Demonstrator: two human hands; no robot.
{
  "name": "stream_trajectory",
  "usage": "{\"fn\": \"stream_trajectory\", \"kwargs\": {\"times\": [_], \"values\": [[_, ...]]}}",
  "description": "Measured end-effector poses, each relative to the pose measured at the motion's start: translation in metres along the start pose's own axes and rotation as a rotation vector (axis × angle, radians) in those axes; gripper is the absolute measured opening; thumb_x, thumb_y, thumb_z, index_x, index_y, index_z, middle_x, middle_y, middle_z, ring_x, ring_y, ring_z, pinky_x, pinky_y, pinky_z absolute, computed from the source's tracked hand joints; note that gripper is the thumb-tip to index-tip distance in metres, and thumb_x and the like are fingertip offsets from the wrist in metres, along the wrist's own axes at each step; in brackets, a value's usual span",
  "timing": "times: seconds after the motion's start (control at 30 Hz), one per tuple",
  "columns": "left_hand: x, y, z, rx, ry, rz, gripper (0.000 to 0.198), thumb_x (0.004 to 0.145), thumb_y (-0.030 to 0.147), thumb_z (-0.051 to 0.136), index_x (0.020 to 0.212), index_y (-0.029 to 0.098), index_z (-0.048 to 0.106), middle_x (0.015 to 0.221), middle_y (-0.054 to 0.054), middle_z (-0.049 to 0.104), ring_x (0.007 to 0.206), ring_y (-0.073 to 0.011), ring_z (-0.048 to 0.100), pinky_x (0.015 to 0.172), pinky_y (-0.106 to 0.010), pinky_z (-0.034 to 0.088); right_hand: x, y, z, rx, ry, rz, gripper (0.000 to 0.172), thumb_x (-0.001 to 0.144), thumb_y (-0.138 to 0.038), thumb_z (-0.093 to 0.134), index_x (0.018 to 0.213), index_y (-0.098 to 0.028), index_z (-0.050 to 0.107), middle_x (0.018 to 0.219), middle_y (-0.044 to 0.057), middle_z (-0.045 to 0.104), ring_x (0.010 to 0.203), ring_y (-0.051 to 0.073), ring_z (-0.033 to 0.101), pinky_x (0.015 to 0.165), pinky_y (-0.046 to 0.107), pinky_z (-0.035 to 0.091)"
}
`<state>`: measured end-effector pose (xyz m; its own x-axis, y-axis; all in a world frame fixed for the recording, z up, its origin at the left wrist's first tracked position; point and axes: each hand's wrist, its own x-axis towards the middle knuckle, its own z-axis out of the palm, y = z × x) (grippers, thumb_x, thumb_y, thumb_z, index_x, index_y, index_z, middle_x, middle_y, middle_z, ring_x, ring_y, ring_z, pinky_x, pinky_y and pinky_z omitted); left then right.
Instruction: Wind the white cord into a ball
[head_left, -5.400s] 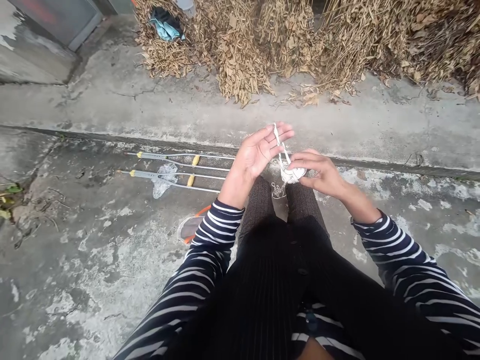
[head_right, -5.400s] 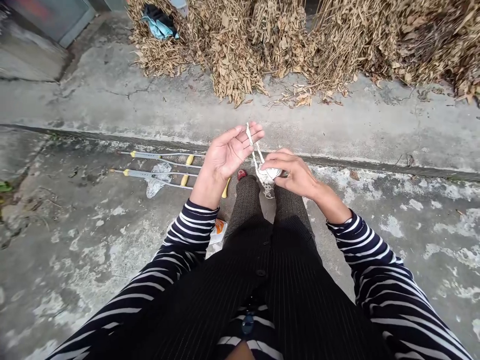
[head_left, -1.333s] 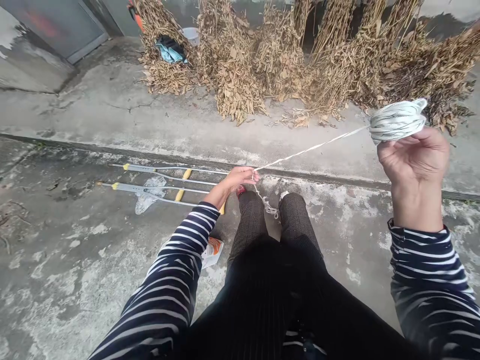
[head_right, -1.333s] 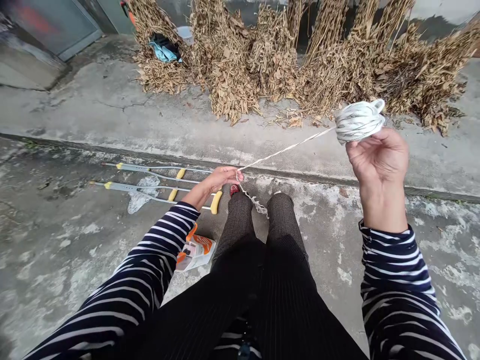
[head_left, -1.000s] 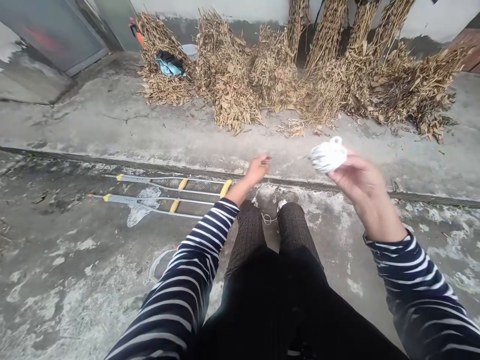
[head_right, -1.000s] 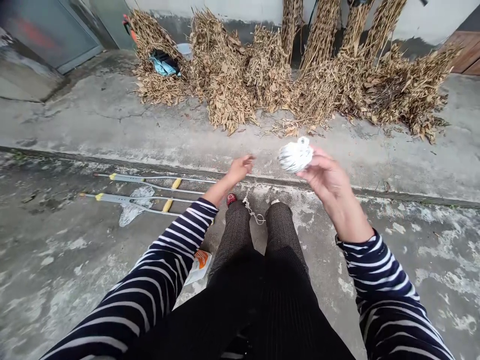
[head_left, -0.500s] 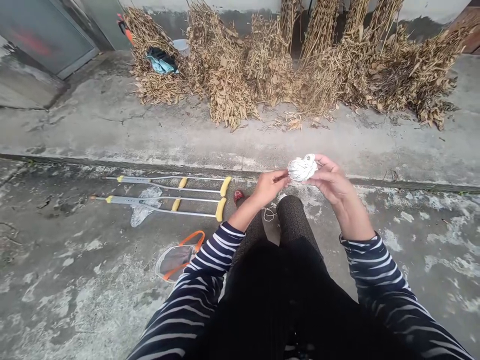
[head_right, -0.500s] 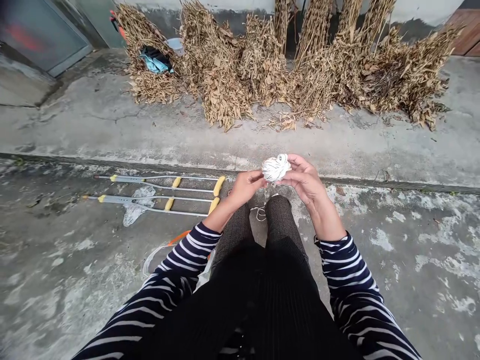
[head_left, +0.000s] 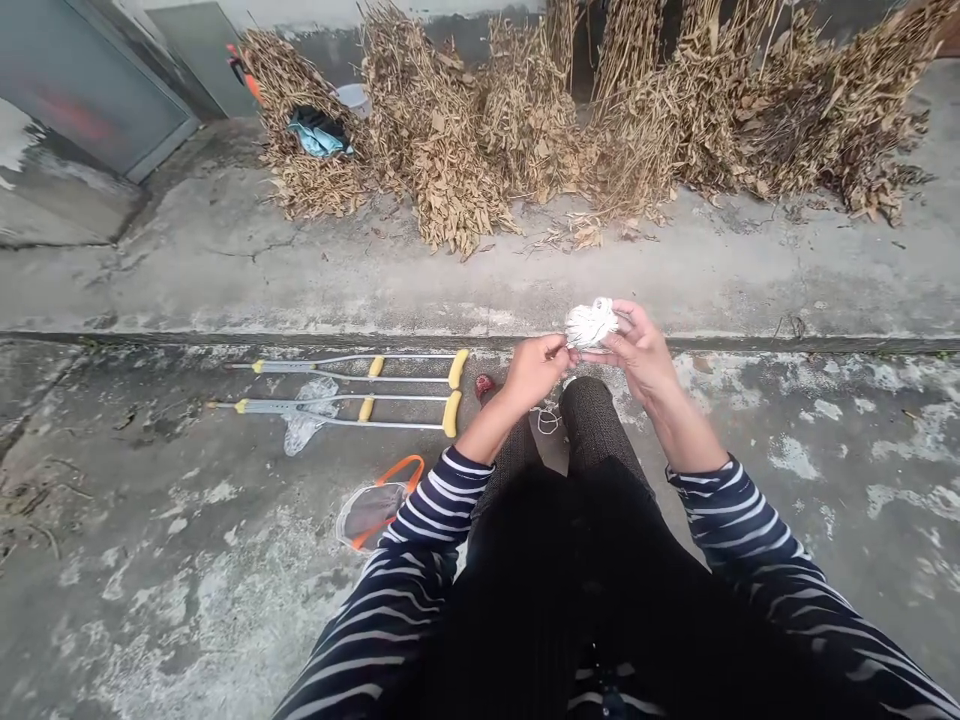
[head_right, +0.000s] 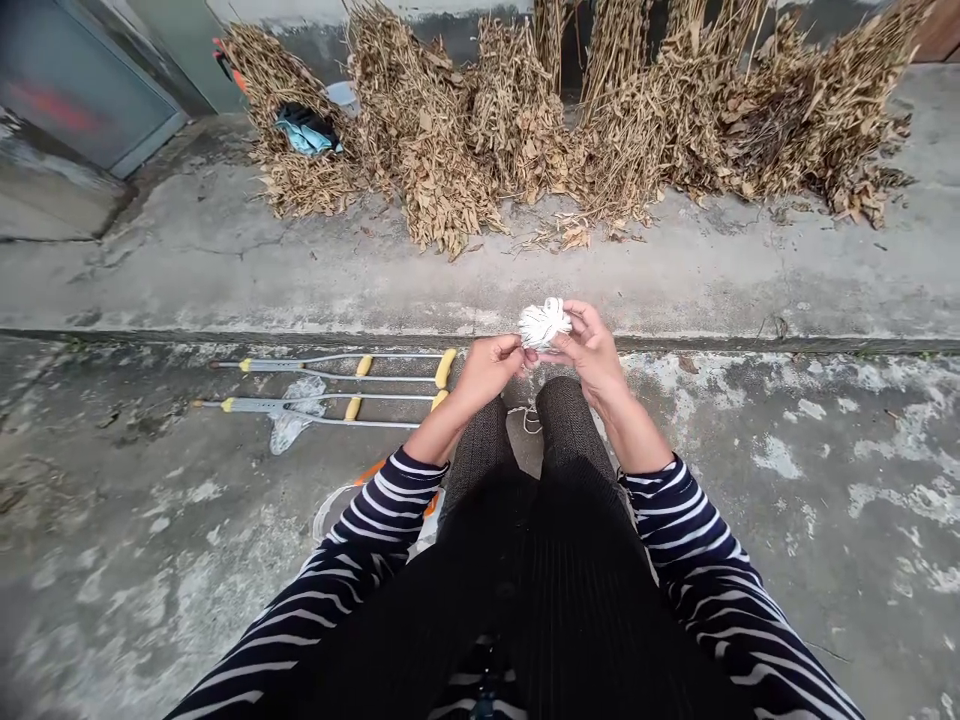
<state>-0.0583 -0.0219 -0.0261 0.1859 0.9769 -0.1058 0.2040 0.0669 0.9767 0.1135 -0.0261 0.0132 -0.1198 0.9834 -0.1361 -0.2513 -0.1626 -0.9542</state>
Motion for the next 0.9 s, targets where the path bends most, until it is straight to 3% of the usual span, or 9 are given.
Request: {"fn": "stream_trajectory", "kwargs": {"times": [0.17,0.3,0.47,0.57,0.67,0.77,0.9], "values": [[-0.013,0.006,-0.003,0.354,0.041,0.037,0.021,0.083,0.016,0.054,0.062,0.017,0.057,0.057,0.003,0.056,0.057,-0.0110,0.049,0.058,-0.024,0.035,-0.013,0.010,0.008,0.028,-0.006,0.031,0.065,0.067,-0.041,0.088,0.120,-0.032,0.051,0.127,0.004,0.061,0.101,0.022,0.067,0.069,0.034,0.067],[-0.015,0.007,-0.008,0.424,0.042,0.032,0.018,0.082,0.018,0.057,0.064,0.017,0.058,0.060,0.002,0.060,0.059,-0.0121,0.051,0.058,-0.025,0.033,-0.019,0.011,0.013,0.030,-0.032,0.029,0.064,0.061,-0.030,0.091,0.114,-0.030,0.055,0.117,0.003,0.067,0.102,0.022,0.067,0.076,0.034,0.067],[-0.011,0.006,-0.012,0.251,-0.061,0.025,0.024,0.088,0.029,0.060,0.068,0.017,0.061,0.061,0.002,0.063,0.056,-0.0107,0.054,0.058,-0.023,0.040,-0.014,0.006,0.006,0.080,0.067,0.020,0.055,0.061,-0.027,0.087,0.110,-0.028,0.062,0.101,0.001,0.070,0.088,0.018,0.068,0.072,0.032,0.067],[-0.006,0.003,-0.014,0.071,-0.077,0.025,0.027,0.091,0.033,0.060,0.071,0.016,0.064,0.065,0.000,0.065,0.055,-0.0096,0.056,0.057,-0.022,0.044,-0.011,-0.003,-0.008,0.108,0.056,0.052,0.053,0.067,-0.028,0.084,0.116,-0.029,0.063,0.111,0.001,0.072,0.086,0.016,0.069,0.071,0.031,0.068],[-0.003,-0.006,-0.018,-0.048,-0.104,-0.011,0.026,0.088,0.037,0.065,0.078,0.014,0.070,0.074,-0.003,0.070,0.063,-0.0117,0.064,0.054,-0.020,0.048,-0.011,-0.016,-0.023,0.132,0.047,0.051,0.054,0.071,-0.027,0.082,0.122,-0.032,0.063,0.129,0.001,0.070,0.096,0.017,0.071,0.070,0.029,0.069],[0.002,-0.020,-0.022,-0.104,-0.081,-0.065,0.026,0.088,0.037,0.066,0.085,0.013,0.074,0.084,-0.006,0.074,0.070,-0.0133,0.068,0.055,-0.021,0.054,-0.015,-0.024,-0.031,0.152,0.032,0.047,0.051,0.074,-0.026,0.080,0.121,-0.033,0.063,0.131,0.000,0.069,0.102,0.018,0.071,0.068,0.028,0.071],[0.014,-0.035,-0.018,-0.017,-0.013,-0.100,0.019,0.088,0.028,0.064,0.084,0.013,0.075,0.088,-0.004,0.076,0.060,-0.0098,0.066,0.056,-0.021,0.054,-0.018,-0.026,-0.031,0.186,0.023,0.080,0.047,0.074,-0.023,0.077,0.118,-0.032,0.064,0.126,-0.001,0.071,0.097,0.017,0.072,0.066,0.027,0.071]]}}
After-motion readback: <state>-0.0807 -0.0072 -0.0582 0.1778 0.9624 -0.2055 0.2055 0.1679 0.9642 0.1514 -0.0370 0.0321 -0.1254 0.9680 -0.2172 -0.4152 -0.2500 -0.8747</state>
